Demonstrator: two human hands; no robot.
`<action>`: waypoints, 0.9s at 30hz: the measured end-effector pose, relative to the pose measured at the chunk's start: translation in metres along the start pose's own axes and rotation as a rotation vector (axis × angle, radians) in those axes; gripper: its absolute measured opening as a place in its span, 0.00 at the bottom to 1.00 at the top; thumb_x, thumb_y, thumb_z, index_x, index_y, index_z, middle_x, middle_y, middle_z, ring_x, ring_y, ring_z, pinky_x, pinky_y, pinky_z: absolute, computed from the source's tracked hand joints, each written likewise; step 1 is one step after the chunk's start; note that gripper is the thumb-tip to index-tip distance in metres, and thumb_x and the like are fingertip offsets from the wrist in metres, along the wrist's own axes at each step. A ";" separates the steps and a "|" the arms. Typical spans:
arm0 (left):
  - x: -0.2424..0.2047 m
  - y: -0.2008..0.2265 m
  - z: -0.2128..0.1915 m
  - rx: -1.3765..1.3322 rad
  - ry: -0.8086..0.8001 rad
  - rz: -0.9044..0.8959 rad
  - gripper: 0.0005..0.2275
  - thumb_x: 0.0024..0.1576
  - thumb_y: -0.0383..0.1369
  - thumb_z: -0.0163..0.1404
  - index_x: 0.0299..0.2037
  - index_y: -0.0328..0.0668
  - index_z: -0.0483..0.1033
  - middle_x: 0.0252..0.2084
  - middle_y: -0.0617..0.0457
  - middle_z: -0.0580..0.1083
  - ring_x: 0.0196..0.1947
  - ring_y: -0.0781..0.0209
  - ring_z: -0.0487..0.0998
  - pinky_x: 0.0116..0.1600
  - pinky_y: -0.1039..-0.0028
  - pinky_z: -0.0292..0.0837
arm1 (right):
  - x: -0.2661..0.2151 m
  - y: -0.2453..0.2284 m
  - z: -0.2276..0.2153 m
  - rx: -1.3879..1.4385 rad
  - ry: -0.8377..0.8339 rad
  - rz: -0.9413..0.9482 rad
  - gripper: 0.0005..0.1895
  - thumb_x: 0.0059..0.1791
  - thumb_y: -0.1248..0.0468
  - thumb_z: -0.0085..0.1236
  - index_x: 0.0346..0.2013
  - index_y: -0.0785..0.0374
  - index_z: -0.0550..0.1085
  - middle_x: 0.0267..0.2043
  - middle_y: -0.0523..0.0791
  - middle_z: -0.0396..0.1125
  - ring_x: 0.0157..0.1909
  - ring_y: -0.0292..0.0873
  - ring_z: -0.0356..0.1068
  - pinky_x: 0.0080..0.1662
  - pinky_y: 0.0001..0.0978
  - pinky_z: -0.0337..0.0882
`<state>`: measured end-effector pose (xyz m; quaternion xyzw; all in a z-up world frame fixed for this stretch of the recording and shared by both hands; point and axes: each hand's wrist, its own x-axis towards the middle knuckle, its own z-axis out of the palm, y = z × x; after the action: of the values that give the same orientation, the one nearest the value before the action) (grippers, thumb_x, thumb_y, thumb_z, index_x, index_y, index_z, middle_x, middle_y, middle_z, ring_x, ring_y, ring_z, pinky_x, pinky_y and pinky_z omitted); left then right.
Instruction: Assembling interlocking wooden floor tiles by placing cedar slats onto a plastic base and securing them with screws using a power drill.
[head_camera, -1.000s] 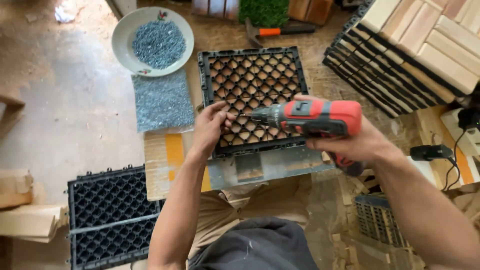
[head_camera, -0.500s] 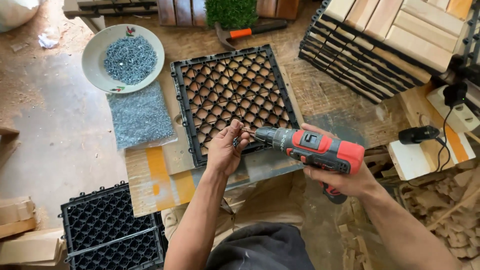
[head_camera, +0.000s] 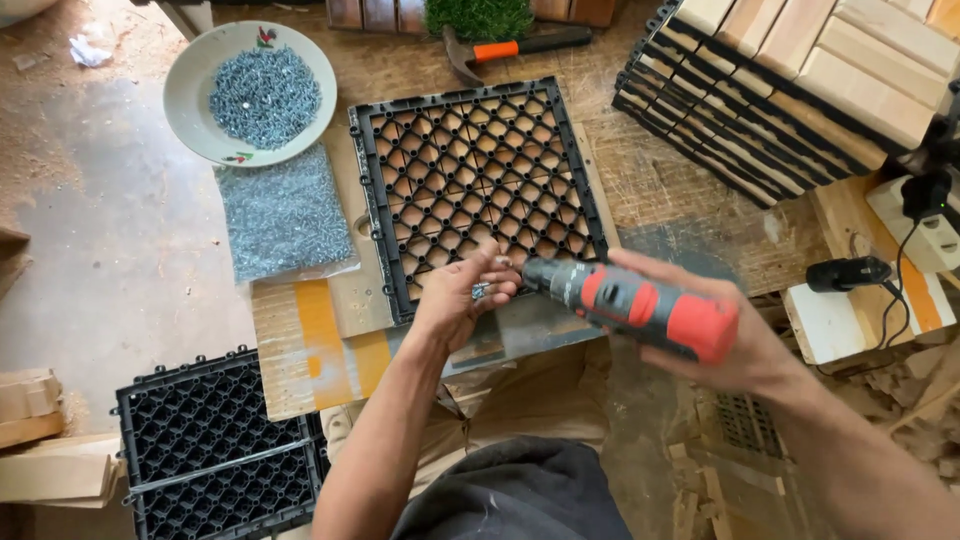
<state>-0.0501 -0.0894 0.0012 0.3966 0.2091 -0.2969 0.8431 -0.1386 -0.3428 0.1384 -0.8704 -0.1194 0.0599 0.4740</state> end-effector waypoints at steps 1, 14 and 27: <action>-0.009 0.011 0.001 -0.004 0.002 -0.008 0.15 0.59 0.38 0.58 0.41 0.27 0.79 0.34 0.36 0.81 0.29 0.56 0.85 0.34 0.75 0.85 | 0.006 -0.007 -0.004 -0.001 -0.004 0.008 0.45 0.34 0.69 0.68 0.67 0.56 0.69 0.54 0.57 0.76 0.46 0.52 0.79 0.52 0.55 0.74; 0.015 0.034 -0.040 0.001 0.020 0.282 0.10 0.64 0.21 0.44 0.53 0.25 0.71 0.53 0.33 0.77 0.54 0.47 0.81 0.58 0.71 0.81 | 0.095 -0.070 -0.005 -0.239 -0.319 0.518 0.03 0.40 0.68 0.64 0.27 0.61 0.81 0.19 0.43 0.64 0.23 0.39 0.57 0.30 0.30 0.60; 0.009 0.033 -0.039 0.268 0.070 0.396 0.11 0.63 0.36 0.53 0.45 0.39 0.84 0.24 0.57 0.74 0.20 0.75 0.66 0.24 0.87 0.63 | 0.138 -0.101 0.017 -0.478 -0.521 0.762 0.41 0.38 0.69 0.63 0.64 0.33 0.71 0.47 0.34 0.78 0.41 0.38 0.75 0.51 0.28 0.71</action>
<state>-0.0259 -0.0445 -0.0090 0.5482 0.1153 -0.1367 0.8170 -0.0249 -0.2398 0.2153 -0.8923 0.0816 0.4139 0.1609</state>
